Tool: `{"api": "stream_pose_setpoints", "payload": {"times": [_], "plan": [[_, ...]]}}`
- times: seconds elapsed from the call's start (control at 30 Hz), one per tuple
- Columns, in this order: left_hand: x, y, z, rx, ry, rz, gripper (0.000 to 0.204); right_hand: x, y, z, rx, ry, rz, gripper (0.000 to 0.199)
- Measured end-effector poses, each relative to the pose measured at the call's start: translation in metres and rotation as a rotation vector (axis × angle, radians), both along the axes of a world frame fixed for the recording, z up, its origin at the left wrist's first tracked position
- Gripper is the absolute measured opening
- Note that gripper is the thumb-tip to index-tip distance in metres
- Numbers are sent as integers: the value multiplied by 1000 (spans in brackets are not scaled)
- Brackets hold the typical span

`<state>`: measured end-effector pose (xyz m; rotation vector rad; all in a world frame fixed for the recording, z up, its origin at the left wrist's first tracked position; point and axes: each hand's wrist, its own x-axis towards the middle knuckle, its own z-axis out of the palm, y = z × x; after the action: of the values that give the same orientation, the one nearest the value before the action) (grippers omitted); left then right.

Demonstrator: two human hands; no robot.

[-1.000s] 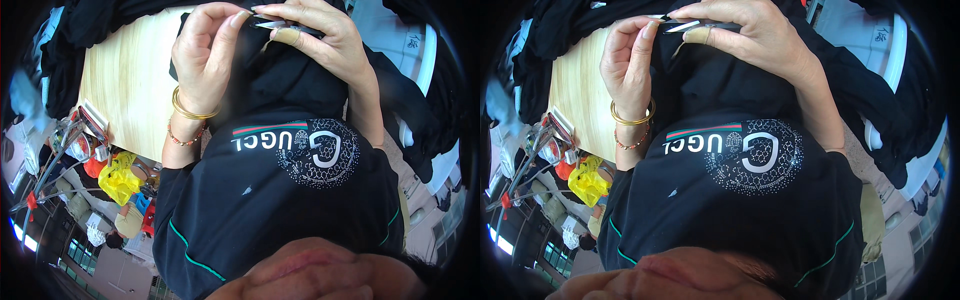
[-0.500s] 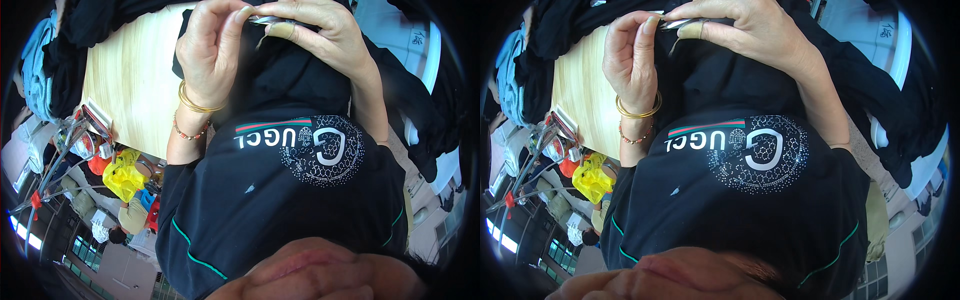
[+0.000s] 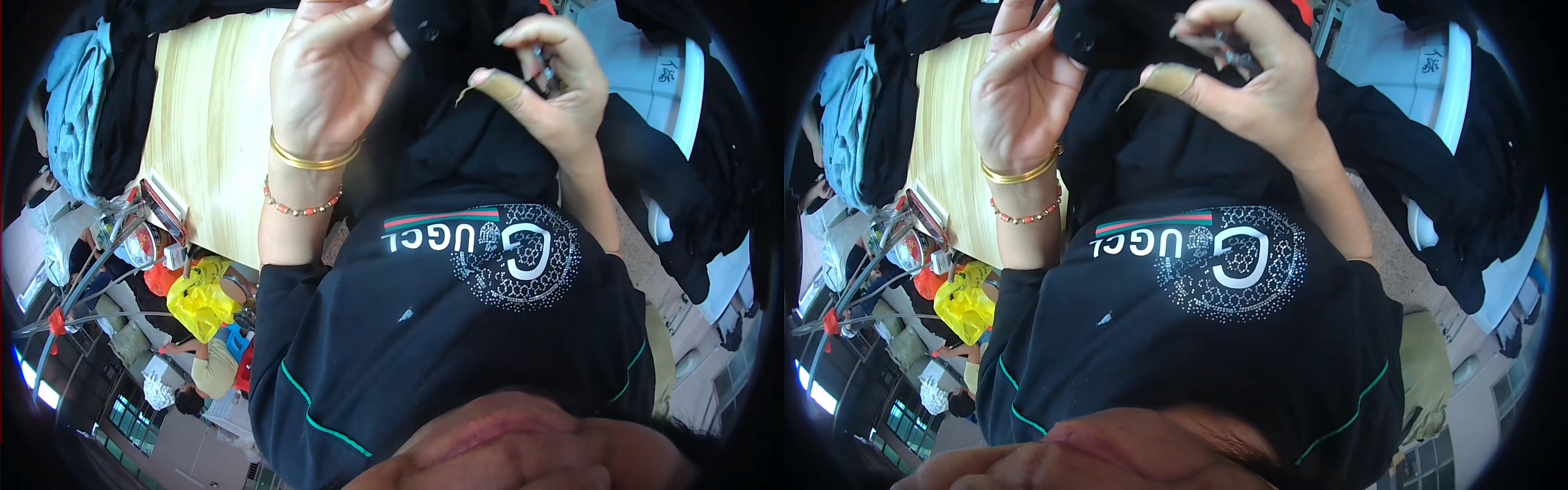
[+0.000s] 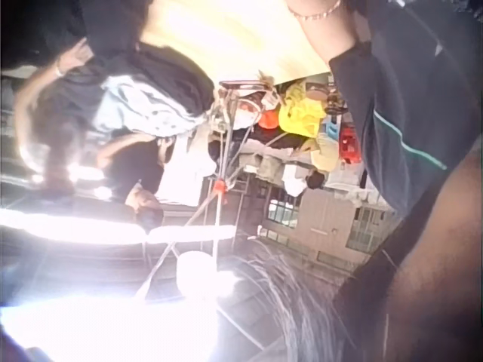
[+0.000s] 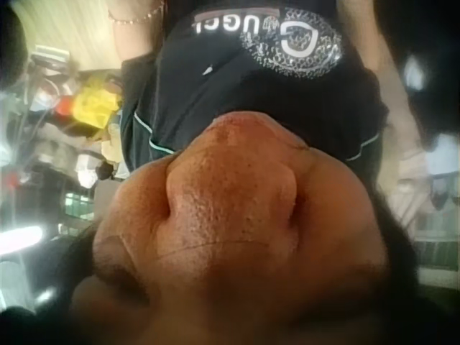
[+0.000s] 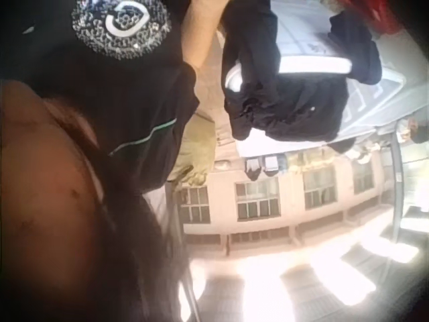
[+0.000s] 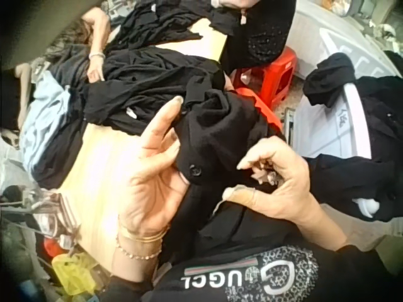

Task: Trimming excess threads from black shirts using small scissors.

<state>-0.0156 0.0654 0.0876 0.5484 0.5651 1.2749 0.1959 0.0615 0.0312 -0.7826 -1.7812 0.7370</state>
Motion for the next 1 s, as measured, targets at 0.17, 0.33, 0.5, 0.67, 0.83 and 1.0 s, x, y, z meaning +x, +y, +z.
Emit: {"api": "stream_pose_setpoints", "payload": {"times": [0.17,0.33,0.5,0.67,0.83,1.0], "plan": [[-1,19,-9,104,-227,-85,57,-17,-3,4,-65,-46,-81,46],[-2,28,-16,71,-435,-85,58,-26,10,1,120,-144,-169,45],[-4,33,-20,23,-500,-68,58,-37,16,-5,111,-131,-257,47],[-7,38,-21,38,-494,-63,59,-43,21,1,241,-48,-265,47],[-9,42,-18,15,-504,-80,60,-49,41,-16,206,-109,-373,43],[-22,46,-27,-48,-627,-36,61,-44,46,-32,235,-142,-338,31]]}}
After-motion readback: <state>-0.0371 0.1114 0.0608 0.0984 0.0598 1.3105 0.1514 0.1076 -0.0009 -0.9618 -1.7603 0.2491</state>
